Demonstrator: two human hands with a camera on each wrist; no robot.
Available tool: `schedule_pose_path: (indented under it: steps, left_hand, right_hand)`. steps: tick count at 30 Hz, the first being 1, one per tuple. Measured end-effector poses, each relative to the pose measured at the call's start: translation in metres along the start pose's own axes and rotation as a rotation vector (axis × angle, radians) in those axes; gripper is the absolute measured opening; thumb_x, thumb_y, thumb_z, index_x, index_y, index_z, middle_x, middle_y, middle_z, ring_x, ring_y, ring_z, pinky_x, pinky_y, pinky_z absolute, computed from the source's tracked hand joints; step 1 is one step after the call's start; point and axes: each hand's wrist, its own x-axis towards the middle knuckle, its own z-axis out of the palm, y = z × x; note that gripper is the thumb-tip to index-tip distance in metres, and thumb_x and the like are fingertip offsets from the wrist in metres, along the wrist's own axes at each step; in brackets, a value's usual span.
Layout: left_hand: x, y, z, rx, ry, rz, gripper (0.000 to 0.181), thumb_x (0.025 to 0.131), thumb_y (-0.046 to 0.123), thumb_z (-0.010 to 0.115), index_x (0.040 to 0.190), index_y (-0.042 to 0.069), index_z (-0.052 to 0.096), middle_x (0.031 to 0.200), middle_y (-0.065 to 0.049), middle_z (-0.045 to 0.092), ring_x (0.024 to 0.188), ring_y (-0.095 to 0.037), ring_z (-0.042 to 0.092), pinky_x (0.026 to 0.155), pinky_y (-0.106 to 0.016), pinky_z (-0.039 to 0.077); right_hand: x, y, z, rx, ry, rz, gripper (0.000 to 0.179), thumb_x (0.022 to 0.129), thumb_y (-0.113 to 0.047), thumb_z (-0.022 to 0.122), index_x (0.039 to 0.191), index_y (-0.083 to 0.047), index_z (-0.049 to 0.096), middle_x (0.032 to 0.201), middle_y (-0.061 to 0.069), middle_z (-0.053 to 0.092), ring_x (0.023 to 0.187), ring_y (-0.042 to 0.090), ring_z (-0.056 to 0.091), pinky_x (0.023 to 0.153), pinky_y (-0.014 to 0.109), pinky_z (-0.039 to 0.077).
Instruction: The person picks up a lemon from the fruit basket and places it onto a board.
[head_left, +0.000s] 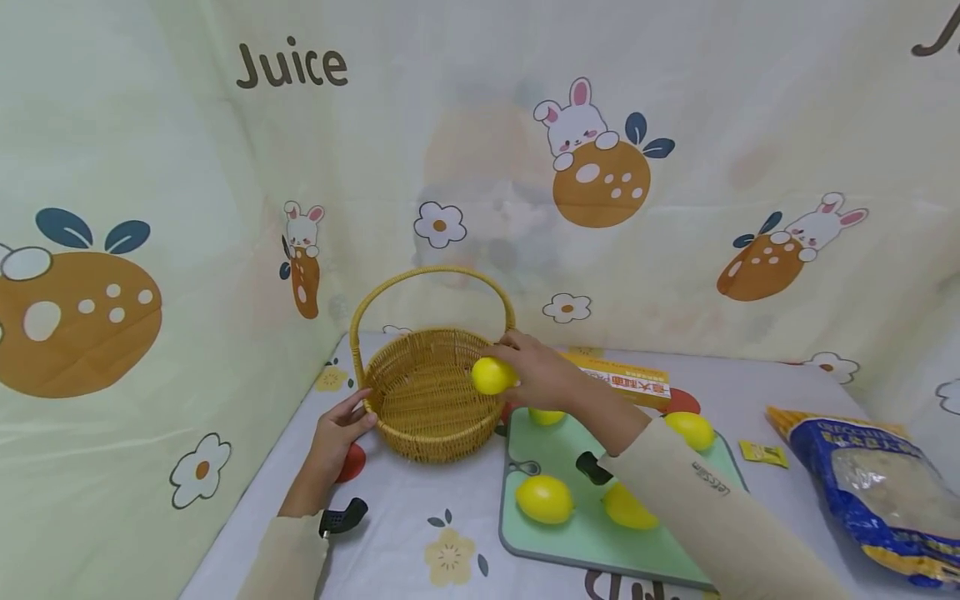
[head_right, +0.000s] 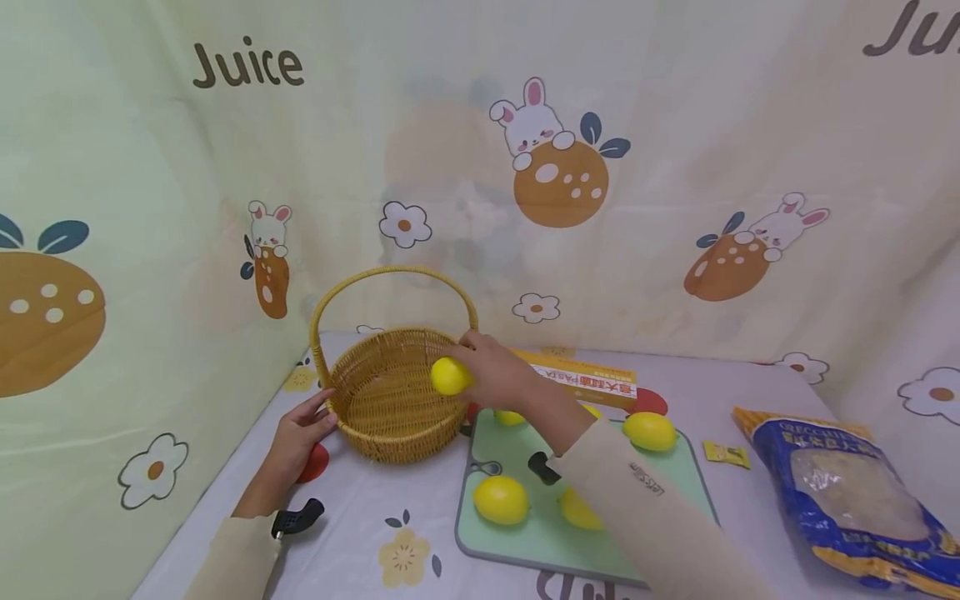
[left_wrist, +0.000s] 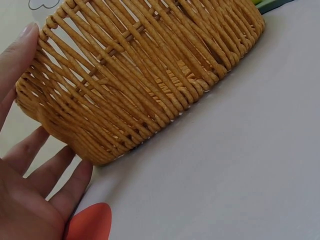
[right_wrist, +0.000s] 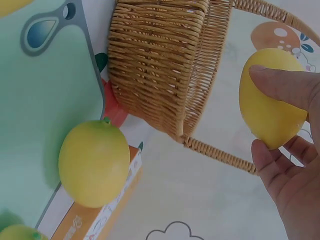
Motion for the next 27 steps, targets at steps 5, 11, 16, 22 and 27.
schedule_pose_path:
  steps: [5, 11, 16, 22, 27]
  left_hand:
    - [0.000, 0.001, 0.000, 0.002, 0.002, -0.002, 0.053, 0.090, 0.012, 0.071, 0.139, 0.009, 0.054, 0.149, -0.006, 0.043, 0.132, -0.025, 0.044, 0.109, -0.041, 0.033]
    - [0.000, 0.001, 0.000, 0.003, 0.004, -0.018, 0.054, 0.089, 0.012, 0.072, 0.140, 0.009, 0.054, 0.149, -0.006, 0.042, 0.132, -0.026, 0.044, 0.108, -0.041, 0.034]
    - [-0.002, 0.003, -0.001, 0.009, -0.002, -0.024, 0.054, 0.090, 0.013, 0.071, 0.141, 0.010, 0.052, 0.150, -0.005, 0.041, 0.133, -0.025, 0.043, 0.107, -0.039, 0.034]
    - [-0.004, 0.005, 0.000, 0.002, -0.017, -0.032, 0.055, 0.091, 0.013, 0.070, 0.143, 0.011, 0.051, 0.151, -0.004, 0.040, 0.134, -0.023, 0.042, 0.105, -0.032, 0.036]
    - [-0.004, 0.004, 0.000, -0.008, -0.016, -0.021, 0.055, 0.091, 0.011, 0.070, 0.143, 0.009, 0.050, 0.150, -0.004, 0.041, 0.133, -0.023, 0.043, 0.098, -0.023, 0.041]
  right_hand:
    - [-0.013, 0.003, -0.006, 0.002, 0.025, -0.002, 0.065, 0.081, -0.021, 0.079, 0.140, -0.021, 0.052, 0.126, 0.003, 0.046, 0.108, 0.023, 0.048, 0.090, 0.042, 0.047]
    - [-0.027, 0.009, -0.010, -0.020, 0.052, 0.007, 0.065, 0.080, -0.031, 0.082, 0.138, -0.020, 0.055, 0.123, 0.003, 0.047, 0.107, 0.024, 0.048, 0.090, 0.041, 0.047]
    - [-0.040, 0.013, -0.012, -0.040, 0.075, -0.004, 0.064, 0.079, -0.020, 0.083, 0.137, -0.017, 0.055, 0.123, 0.005, 0.047, 0.107, 0.025, 0.048, 0.091, 0.043, 0.047]
    - [-0.057, 0.019, -0.012, -0.058, 0.088, 0.022, 0.064, 0.079, -0.018, 0.083, 0.136, -0.017, 0.055, 0.123, 0.005, 0.048, 0.107, 0.026, 0.048, 0.092, 0.044, 0.048]
    - [-0.071, 0.024, -0.013, -0.046, 0.096, 0.064, 0.062, 0.079, -0.018, 0.083, 0.135, -0.019, 0.056, 0.124, 0.004, 0.047, 0.106, 0.026, 0.049, 0.089, 0.044, 0.050]
